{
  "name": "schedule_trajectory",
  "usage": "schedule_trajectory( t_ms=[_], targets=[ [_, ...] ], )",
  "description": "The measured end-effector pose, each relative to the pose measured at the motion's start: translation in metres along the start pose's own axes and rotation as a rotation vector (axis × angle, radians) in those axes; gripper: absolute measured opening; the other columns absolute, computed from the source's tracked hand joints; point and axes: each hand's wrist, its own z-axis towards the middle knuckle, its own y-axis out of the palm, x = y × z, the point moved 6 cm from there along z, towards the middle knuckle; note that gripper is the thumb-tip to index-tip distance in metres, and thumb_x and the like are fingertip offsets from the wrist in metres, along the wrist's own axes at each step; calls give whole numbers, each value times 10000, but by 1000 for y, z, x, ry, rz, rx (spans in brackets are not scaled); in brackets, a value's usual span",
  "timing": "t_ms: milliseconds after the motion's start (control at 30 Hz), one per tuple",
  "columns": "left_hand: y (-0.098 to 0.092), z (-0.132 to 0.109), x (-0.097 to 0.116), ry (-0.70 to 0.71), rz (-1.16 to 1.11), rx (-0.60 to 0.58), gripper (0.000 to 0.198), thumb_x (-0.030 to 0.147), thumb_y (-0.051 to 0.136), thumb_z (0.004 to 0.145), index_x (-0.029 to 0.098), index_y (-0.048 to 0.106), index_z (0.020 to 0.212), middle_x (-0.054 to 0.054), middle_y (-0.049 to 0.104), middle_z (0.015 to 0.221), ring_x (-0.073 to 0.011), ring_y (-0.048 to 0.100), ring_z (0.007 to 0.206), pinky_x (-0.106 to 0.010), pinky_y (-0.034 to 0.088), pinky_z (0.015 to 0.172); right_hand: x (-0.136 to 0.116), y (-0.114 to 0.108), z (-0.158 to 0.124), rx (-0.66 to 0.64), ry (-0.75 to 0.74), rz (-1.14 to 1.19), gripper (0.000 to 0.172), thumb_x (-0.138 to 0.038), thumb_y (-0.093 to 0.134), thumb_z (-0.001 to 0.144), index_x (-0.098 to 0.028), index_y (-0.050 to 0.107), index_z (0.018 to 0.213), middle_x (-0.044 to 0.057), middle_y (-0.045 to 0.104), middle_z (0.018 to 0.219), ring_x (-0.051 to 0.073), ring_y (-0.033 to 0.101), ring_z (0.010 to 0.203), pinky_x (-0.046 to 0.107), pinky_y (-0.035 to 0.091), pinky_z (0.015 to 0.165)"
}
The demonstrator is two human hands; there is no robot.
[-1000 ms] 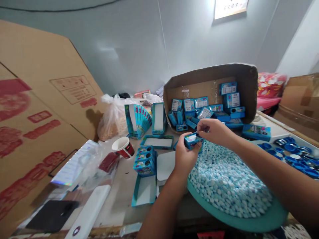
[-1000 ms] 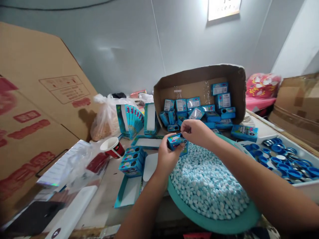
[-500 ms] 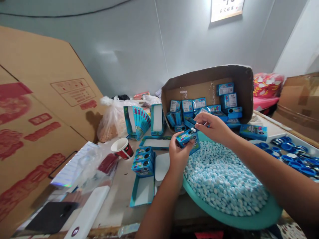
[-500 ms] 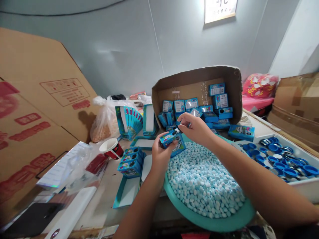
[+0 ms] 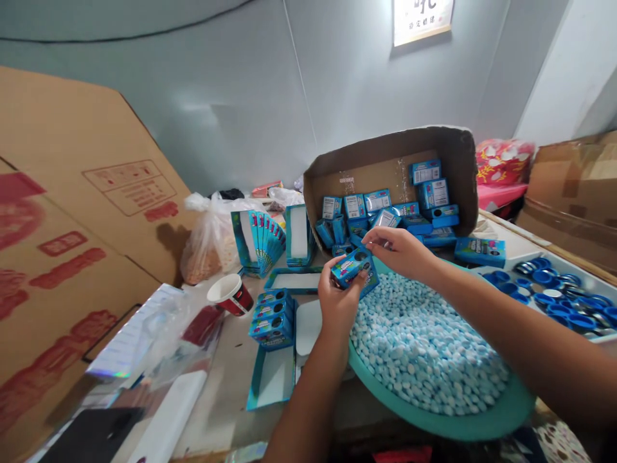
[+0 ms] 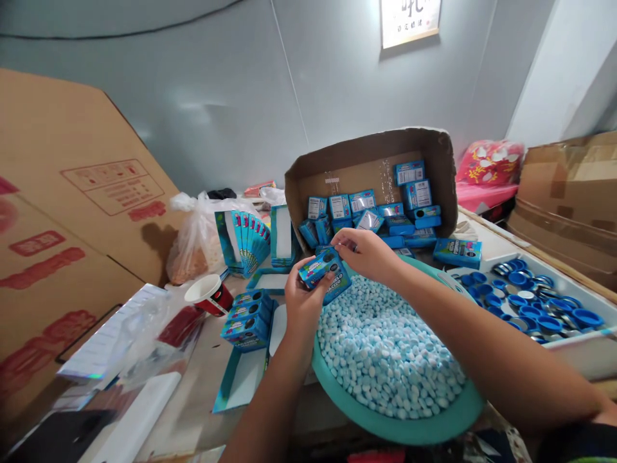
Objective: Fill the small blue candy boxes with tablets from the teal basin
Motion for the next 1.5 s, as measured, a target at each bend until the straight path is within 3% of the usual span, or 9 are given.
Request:
schedule_trajectory(
  t_ms=[200,367,600,767,1000,1200,1267,1367,1500],
  targets=[
    [1,-5,4,59,86,18,506,314,888,675,194,662,1112,-82,727,1066,-234,715,946,-354,587,863,8,5,1,-89,3,-82,205,-190,527,859,-206,714,939,32,730,858,180,634,761,292,471,686],
    [-1,-5,4,37,81,40,495,318,872,694,206,652,1123,-75,723,1065,-232,712,956,-360,582,877,20,18,-1,-332,57,-237,155,-218,544,889,-205,686,829,23,714,809,183,620,736,274,437,638],
    [-68,8,34,3,277,-55,795,212,896,641,259,582,1369,-77,688,1162,-225,718,974,-378,592,917,40,68,-28,-563,35,-652,215,-334,677,885,-148,731,980,195,659,1174,259,680,812,341,490,715],
    [-111,7,50,-4,462,-204,591,265,866,671,240,679,1231,-89,704,1187,-255,708,1051,-389,592,927,32,74,-37,-658,3,-647,286,-407,696,891,-138,707,988,222,651,1143,348,666,932,391,486,763],
    [-109,12,30,-36,933,-323,285,325,825,650,212,669,860,-36,719,875,-241,665,800,-465,570,895,33,69,-36,-772,8,-638,346,-411,630,956,-127,677,1147,186,637,1270,345,635,1070,393,464,851],
    [-105,16,21,-30,997,-380,262,233,836,633,235,590,724,-68,742,1202,-351,628,1204,-695,100,1245,31,68,-41,-891,115,-523,344,-442,707,885,-186,682,1113,114,670,1219,281,633,948,363,440,742],
    [-106,14,26,-7,963,-383,271,248,855,631,247,668,828,-91,660,1385,-376,552,1340,-686,103,1246,33,68,-42,-917,136,-506,348,-452,723,866,-203,680,1104,95,687,1169,271,627,917,352,423,708],
    [-104,11,44,150,863,-311,296,352,817,740,244,705,992,-104,610,1445,-339,532,1379,-582,288,1223,35,67,-42,-911,141,-479,335,-421,745,842,-215,677,1097,85,696,1136,259,624,894,341,410,688],
    [-112,10,60,319,889,34,115,340,678,911,232,671,949,-71,705,1208,-262,620,1207,-489,389,1162,36,66,-43,-903,126,-500,207,-322,747,826,-210,674,985,75,701,1016,225,589,788,337,377,646]
  ],
)
